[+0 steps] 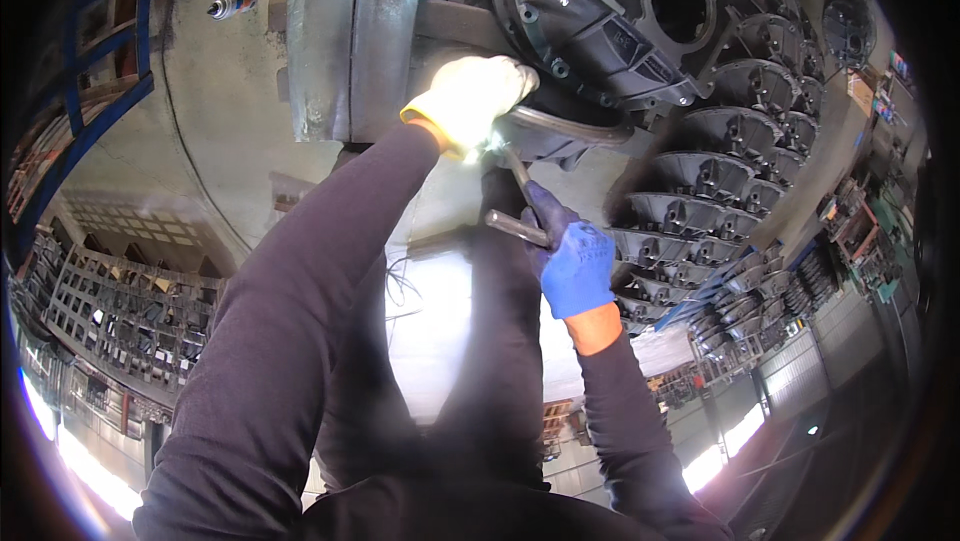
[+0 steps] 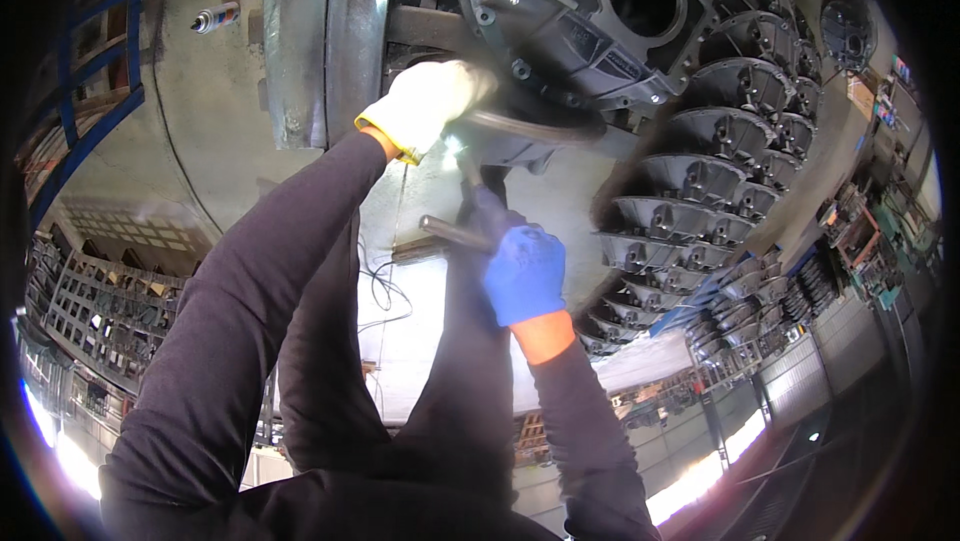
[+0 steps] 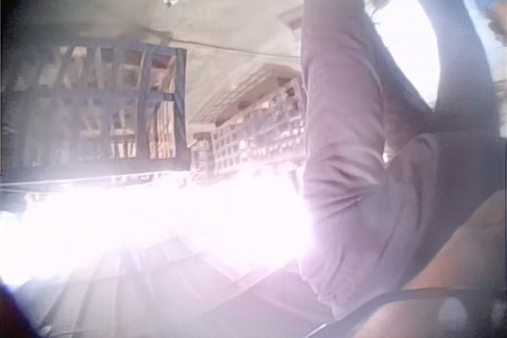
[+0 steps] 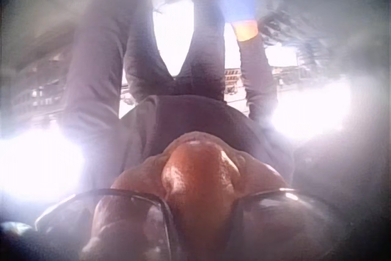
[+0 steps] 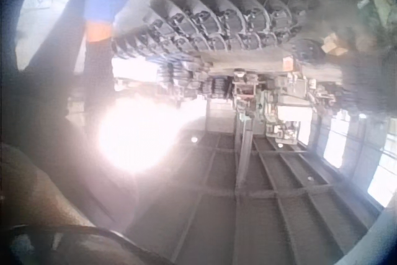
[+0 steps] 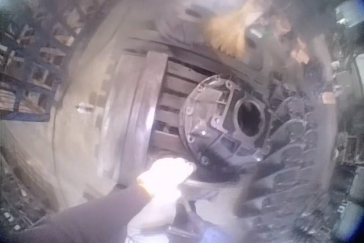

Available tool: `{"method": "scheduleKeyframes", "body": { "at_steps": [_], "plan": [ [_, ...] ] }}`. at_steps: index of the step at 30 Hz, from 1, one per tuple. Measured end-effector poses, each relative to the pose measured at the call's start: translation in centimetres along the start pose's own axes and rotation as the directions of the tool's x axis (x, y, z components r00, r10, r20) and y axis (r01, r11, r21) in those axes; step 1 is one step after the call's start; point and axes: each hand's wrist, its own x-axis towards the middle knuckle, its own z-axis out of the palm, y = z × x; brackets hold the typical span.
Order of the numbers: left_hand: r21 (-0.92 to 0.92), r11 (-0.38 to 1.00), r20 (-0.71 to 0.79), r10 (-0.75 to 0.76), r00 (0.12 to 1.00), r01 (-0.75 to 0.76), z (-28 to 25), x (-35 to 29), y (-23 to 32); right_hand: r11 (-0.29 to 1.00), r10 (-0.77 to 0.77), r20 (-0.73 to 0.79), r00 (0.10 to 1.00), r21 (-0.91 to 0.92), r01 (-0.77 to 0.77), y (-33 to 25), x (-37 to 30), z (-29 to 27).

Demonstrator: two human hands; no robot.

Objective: The person uses an angle grinder to smooth the edges of a large metal housing part, then flips it to grind the interior rim. After finishing, they place the part into a metal crate with other similar parts.

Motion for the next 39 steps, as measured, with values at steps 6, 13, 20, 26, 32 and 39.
{"method": "scheduleKeyframes", "body": {
  "at_steps": [6,13,20,26,32,39],
  "plan": [
    [-0.038,0.999,-0.040,-0.024,0.999,0.022,0.3,-1.0,0.5,0.977,-0.096,0.385,0.918,-0.142,0.162,0.4,5.1,1.3],
    [-0.078,0.997,-0.123,-0.012,0.992,0.002,1.3,-1.0,0.0,-0.503,0.404,0.512,0.758,0.816,-0.284,-3.3,3.7,5.8],
    [-0.065,0.997,-0.122,-0.057,0.991,0.049,0.2,-1.2,0.7,0.957,-0.129,0.563,0.816,-0.145,0.252,0.3,3.6,-2.6],
    [0.014,0.998,-0.123,-0.061,0.991,0.063,-0.7,-0.4,0.8,0.238,0.136,0.479,0.867,0.834,-0.498,-1.5,2.8,-0.3],
    [-0.062,0.994,-0.099,-0.101,0.990,0.095,-0.5,0.4,0.3,-0.224,0.500,0.592,0.632,0.794,-0.566,-5.3,9.5,4.5],
    [-0.036,0.987,-0.047,-0.161,0.986,0.160,-1.0,0.6,0.6,-0.047,0.395,0.449,0.801,0.881,-0.471,-3.8,3.7,2.3]
  ]
}}
